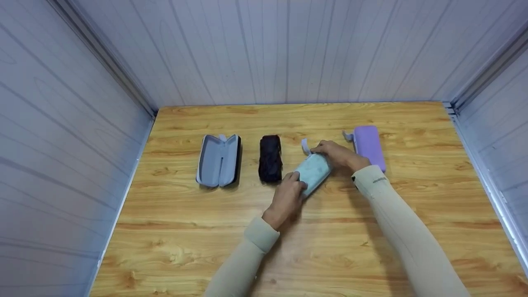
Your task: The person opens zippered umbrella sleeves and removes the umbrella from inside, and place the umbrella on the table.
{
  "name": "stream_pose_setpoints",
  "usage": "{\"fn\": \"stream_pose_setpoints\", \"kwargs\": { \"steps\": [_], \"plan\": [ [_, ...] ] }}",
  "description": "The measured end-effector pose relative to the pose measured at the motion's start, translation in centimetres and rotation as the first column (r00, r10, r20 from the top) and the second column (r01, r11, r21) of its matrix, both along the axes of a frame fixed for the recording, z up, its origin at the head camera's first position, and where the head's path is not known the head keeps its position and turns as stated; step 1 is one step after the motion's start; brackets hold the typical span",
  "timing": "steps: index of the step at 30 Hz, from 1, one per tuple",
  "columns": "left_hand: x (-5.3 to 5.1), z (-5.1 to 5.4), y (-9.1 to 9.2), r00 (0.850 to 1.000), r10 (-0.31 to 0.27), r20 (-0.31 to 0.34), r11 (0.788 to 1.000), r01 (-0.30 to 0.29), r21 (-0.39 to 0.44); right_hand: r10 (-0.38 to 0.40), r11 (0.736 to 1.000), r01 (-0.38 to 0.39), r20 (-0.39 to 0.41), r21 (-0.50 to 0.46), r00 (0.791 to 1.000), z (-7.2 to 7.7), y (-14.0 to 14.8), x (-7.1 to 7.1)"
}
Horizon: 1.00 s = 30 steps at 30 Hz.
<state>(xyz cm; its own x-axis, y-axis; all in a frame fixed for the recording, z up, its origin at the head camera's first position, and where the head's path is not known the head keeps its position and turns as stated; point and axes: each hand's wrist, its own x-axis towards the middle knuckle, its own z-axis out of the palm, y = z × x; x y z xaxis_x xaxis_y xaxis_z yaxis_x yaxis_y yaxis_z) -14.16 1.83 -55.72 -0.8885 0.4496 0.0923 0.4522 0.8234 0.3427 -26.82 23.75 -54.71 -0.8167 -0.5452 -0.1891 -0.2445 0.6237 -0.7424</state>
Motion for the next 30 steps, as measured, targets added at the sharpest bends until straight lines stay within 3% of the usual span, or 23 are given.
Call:
{"fn": "stream_pose_setpoints", "kwargs": {
  "steps": [2, 3, 7, 10, 16, 30],
  "plan": [
    [-0.02, 0.09, -0.05, 1.0, 0.005, 0.015, 1.0, -0.005, 0.012, 0.108, 0.991, -0.097, -0.134, 0.09, 0.985, 0.07, 0.15, -0.07],
    [-0.04, 0.12, -0.09, 1.0, 0.006, 0.02, 1.0, -0.006, 0.016, 0.16, 0.981, -0.131, -0.209, 0.144, 0.965, 0.11, 0.23, -0.07],
    [-0.07, 0.16, -0.27, 1.0, -0.004, 0.022, 1.0, 0.004, 0.028, 0.187, 0.952, -0.109, -0.264, 0.286, 0.946, 0.38, 0.1, 0.08],
    [-0.09, 0.11, -0.41, 1.0, -0.02, 0.008, 0.999, 0.019, 0.037, 0.184, 0.942, -0.082, -0.296, 0.325, 0.937, 0.37, -0.05, 0.13],
    [-0.01, 0.08, -0.58, 0.999, -0.037, -0.036, 0.998, 0.039, 0.041, 0.251, 0.913, -0.072, -0.412, 0.403, 0.876, 0.23, -0.2, -0.23],
    [-0.13, -0.09, -0.66, 0.998, -0.055, -0.018, 0.997, 0.055, 0.046, 0.269, 0.895, -0.063, -0.42, 0.443, 0.867, 0.44, -0.33, -0.76]
  ]
}}
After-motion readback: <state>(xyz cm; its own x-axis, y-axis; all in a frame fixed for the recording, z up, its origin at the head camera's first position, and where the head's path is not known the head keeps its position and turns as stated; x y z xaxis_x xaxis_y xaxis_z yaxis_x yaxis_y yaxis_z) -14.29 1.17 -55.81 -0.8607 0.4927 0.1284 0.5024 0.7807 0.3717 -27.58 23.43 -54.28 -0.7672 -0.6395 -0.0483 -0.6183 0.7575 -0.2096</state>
